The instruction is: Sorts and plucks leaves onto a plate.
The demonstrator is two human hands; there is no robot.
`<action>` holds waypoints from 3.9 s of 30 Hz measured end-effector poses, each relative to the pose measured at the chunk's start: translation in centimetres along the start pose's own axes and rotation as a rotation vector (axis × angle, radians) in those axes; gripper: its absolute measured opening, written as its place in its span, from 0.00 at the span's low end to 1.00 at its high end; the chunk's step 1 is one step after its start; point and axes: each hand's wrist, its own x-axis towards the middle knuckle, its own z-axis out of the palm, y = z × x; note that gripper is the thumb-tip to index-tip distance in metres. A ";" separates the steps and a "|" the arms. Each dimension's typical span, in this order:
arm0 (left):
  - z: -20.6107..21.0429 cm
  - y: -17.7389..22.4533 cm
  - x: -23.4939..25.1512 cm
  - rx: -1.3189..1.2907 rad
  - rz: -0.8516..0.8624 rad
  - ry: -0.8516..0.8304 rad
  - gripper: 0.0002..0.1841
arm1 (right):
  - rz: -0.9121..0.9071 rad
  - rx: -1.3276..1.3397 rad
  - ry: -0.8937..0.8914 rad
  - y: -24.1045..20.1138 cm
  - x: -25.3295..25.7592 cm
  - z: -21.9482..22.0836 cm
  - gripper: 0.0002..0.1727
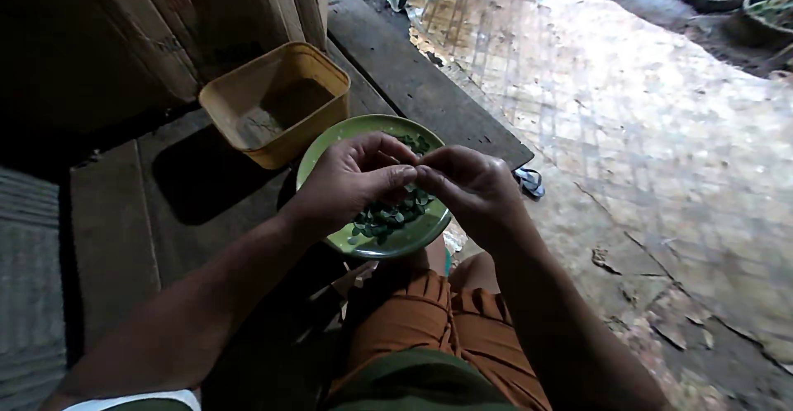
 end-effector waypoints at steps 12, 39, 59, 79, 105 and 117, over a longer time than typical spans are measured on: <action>-1.8 -1.3 0.5 0.620 0.319 -0.013 0.21 | 0.075 -0.046 -0.016 1.5 0.3 -0.6 0.05; -6.8 0.1 1.6 1.166 0.255 0.111 0.15 | -0.012 -0.474 -0.096 1.9 0.4 -0.8 0.15; -5.4 0.8 0.5 0.872 0.279 -0.039 0.08 | 0.167 -0.009 0.027 0.9 -0.4 -1.2 0.12; -1.4 -1.7 1.3 0.317 0.142 -0.062 0.05 | -0.082 -0.251 -0.054 1.0 0.6 -0.6 0.05; -1.2 -2.1 0.8 0.653 0.368 0.013 0.05 | -0.075 -0.228 -0.061 1.8 0.8 -1.6 0.06; -3.2 -0.8 1.4 0.842 0.479 0.149 0.07 | -0.101 -0.298 -0.013 1.8 1.7 -0.8 0.09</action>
